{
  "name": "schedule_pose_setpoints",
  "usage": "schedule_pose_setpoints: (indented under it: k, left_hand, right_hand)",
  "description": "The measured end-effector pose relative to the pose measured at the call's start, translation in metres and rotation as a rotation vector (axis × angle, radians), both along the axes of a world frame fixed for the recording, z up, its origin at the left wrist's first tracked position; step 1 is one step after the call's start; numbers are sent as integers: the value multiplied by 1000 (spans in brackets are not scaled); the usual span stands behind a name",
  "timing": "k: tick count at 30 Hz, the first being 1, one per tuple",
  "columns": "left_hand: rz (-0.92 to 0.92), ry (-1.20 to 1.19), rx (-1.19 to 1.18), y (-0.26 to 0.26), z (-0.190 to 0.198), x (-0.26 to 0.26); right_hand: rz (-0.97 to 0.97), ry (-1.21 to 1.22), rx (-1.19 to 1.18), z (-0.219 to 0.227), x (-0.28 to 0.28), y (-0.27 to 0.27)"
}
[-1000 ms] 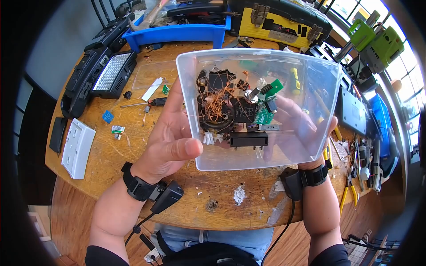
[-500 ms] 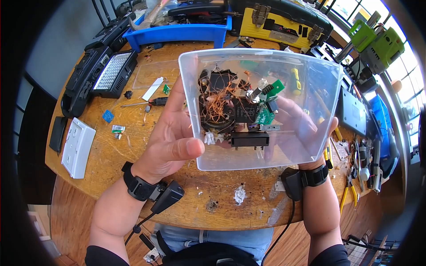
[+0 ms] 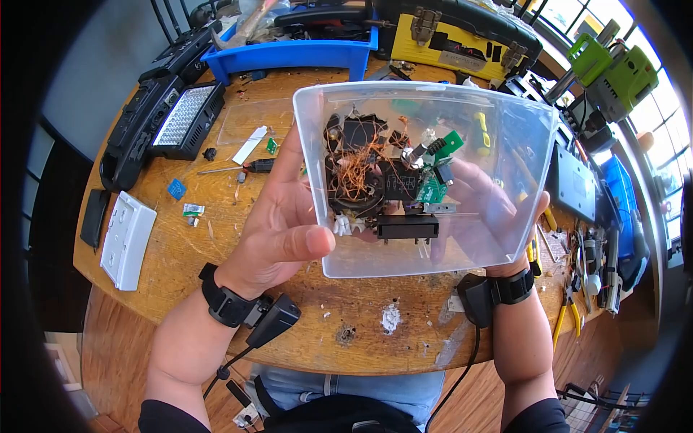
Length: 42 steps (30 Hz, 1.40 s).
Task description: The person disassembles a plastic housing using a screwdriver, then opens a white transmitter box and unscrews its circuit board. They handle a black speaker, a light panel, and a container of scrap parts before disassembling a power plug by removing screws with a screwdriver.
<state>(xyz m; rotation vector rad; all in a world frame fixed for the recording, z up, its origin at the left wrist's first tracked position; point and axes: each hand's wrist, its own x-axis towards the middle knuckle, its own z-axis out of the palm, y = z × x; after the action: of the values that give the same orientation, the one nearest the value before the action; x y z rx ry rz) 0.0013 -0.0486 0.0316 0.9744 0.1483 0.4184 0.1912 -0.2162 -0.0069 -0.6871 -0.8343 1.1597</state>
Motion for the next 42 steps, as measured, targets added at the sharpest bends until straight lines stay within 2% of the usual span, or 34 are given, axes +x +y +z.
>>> schedule_pose_setpoints:
  k: [11, 13, 16, 26, 34, 42]
  left_hand:
    - [4, -3, 3, 0, 0, 2]
    - [54, -36, -19, -4, 0, 5]
    - [1, -8, -20, 0, 0, 0]
    - [11, -44, -13, 0, 0, 2]
    - [13, -57, -5, 2, -1, 1]
    - [14, -70, 3, 3, -3, 0]
  right_hand:
    - [-7, -6, 0, 1, -1, 0]
    - [5, -2, 8, 1, -1, 1]
    - [7, 4, 21, 1, -1, 1]
    - [-9, -29, 9, 2, -1, 0]
    - [39, 63, 99, 1, -2, 3]
    - [-3, 18, 91, 6, -2, 6]
